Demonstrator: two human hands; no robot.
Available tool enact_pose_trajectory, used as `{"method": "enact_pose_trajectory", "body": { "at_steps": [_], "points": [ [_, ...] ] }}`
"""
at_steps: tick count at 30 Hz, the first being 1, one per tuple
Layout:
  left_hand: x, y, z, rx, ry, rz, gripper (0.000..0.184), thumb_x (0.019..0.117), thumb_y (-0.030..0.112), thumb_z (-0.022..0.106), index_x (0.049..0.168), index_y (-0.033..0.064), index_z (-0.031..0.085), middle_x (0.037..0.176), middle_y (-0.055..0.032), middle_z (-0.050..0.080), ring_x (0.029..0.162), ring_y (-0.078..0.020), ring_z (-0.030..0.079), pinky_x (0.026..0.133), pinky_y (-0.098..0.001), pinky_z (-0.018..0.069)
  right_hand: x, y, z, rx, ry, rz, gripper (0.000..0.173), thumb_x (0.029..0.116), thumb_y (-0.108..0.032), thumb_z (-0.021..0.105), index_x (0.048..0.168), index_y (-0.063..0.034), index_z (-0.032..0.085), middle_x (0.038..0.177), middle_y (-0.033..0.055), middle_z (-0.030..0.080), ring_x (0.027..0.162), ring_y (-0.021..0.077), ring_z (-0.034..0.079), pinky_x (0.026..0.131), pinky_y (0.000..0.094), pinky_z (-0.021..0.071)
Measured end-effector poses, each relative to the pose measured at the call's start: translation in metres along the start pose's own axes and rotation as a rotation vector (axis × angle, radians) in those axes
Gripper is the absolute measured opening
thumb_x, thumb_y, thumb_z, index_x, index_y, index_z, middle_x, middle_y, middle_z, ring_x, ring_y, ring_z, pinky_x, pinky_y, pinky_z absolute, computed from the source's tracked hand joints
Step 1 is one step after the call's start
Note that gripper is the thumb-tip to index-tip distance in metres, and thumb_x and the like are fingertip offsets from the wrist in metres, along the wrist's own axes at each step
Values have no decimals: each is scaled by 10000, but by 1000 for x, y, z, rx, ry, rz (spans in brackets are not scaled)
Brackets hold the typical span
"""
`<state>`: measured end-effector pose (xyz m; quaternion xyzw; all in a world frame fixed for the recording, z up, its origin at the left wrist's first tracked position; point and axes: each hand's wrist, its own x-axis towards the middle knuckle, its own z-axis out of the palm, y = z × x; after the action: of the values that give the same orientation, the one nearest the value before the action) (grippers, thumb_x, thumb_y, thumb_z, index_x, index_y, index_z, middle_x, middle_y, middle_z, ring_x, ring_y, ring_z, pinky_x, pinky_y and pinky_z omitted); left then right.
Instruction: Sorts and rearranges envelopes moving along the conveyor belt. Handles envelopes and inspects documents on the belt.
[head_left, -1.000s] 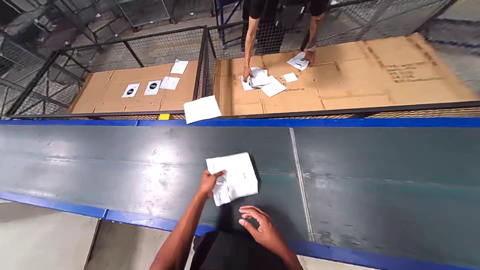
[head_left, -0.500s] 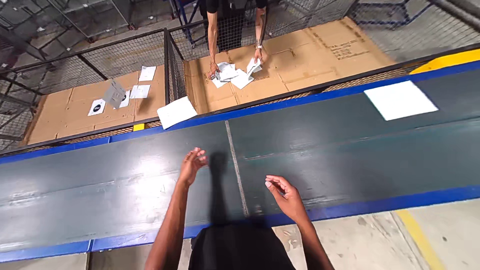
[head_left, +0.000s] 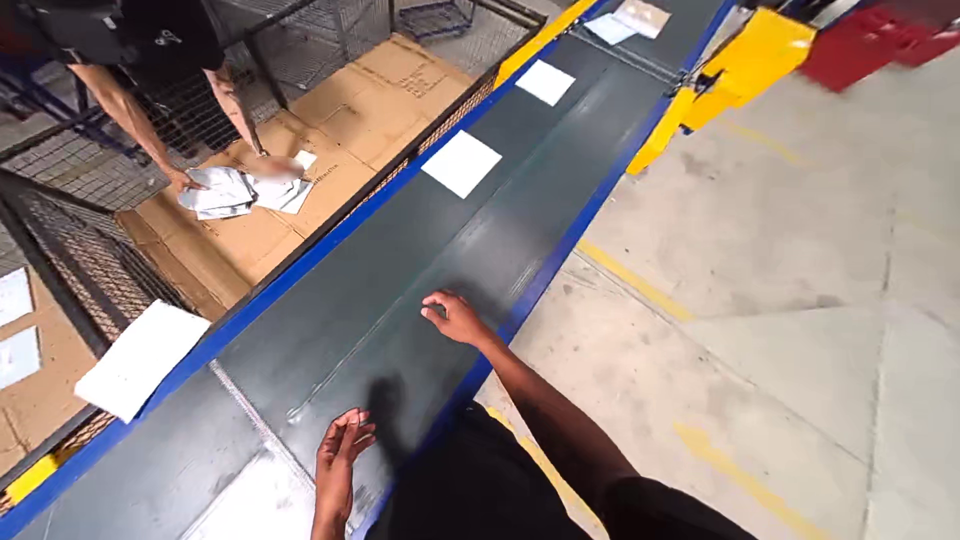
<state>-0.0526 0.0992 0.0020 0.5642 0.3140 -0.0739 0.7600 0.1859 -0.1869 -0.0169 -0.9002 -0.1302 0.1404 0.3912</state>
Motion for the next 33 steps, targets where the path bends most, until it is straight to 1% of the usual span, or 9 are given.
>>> {"method": "enact_pose_trajectory", "body": {
  "at_steps": [4, 11, 13, 15, 18, 22, 24, 27, 33],
  "points": [
    [0, 4, -10, 2, 57, -24, 289, 1068, 146, 498, 1266, -48, 578, 1178, -229, 696, 946, -350, 736, 798, -487, 635, 80, 33, -27, -98, 174, 73, 429, 994, -420, 581, 1278, -114, 679, 1300, 111, 663, 1243, 243, 614, 1071, 467, 500],
    [8, 10, 0, -9, 59, -44, 294, 1070, 154, 492, 1263, -49, 579, 1188, -236, 690, 959, -352, 731, 810, -484, 629, 196, 68, -36, -301, 284, 270, 671, 985, -441, 574, 1541, -85, 456, 1644, 158, 351, 1500, 334, 367, 1217, 488, 339],
    [12, 10, 7, -17, 44, -48, 287, 1070, 151, 499, 1253, -51, 589, 1179, -241, 692, 955, -360, 731, 810, -491, 629, 202, 68, -20, -374, 276, 281, 569, 987, -423, 563, 1475, -130, 555, 1602, 120, 435, 1469, 340, 408, 1172, 549, 362],
    [18, 6, 13, -44, 22, -56, 286, 1071, 148, 501, 1249, -56, 593, 1175, -251, 691, 968, -372, 724, 822, -498, 623, 190, 58, 2, -432, 308, 200, 363, 1018, -363, 528, 1269, -178, 714, 1443, 62, 609, 1387, 332, 493, 1090, 585, 418],
    [29, 0, 24, -106, -5, -83, 321, 1082, 175, 476, 1284, -58, 565, 1208, -257, 683, 1031, -382, 714, 869, -514, 611, 151, 25, 32, -401, 239, -20, 314, 1046, -284, 471, 1092, -162, 757, 1230, 48, 718, 1226, 287, 618, 1015, 532, 494],
    [45, 1, 25, -278, 0, -83, 500, 1085, 319, 471, 1444, -27, 433, 1371, -247, 600, 1161, -406, 662, 948, -558, 579, 37, -48, 70, 72, -223, -307, 256, 1026, -280, 560, 1004, -106, 747, 1069, 56, 722, 1058, 178, 678, 963, 414, 558],
    [48, 7, 23, -307, 122, -53, 493, 1042, 262, 585, 1424, -16, 443, 1262, -236, 658, 1057, -365, 708, 891, -532, 609, -27, -73, 85, 287, -481, -432, 219, 1010, -237, 622, 942, -66, 741, 976, 69, 718, 964, 172, 684, 909, 389, 567],
    [44, 16, 6, -217, 246, -27, 461, 944, 81, 722, 1340, -44, 522, 1138, -183, 718, 1004, -271, 725, 894, -467, 616, -88, -78, 100, 435, -691, -451, 238, 1004, -288, 662, 1034, -68, 748, 1055, 80, 717, 953, 166, 690, 883, 360, 587],
    [39, 65, -48, 198, -48, -113, 373, 913, 75, 747, 1247, -30, 617, 1097, -129, 749, 1012, -227, 732, 926, -432, 612, -95, -48, 71, 320, -698, -214, 316, 997, -366, 662, 1190, -121, 718, 1012, 54, 729, 890, 144, 691, 839, 369, 585]
  ]
}}
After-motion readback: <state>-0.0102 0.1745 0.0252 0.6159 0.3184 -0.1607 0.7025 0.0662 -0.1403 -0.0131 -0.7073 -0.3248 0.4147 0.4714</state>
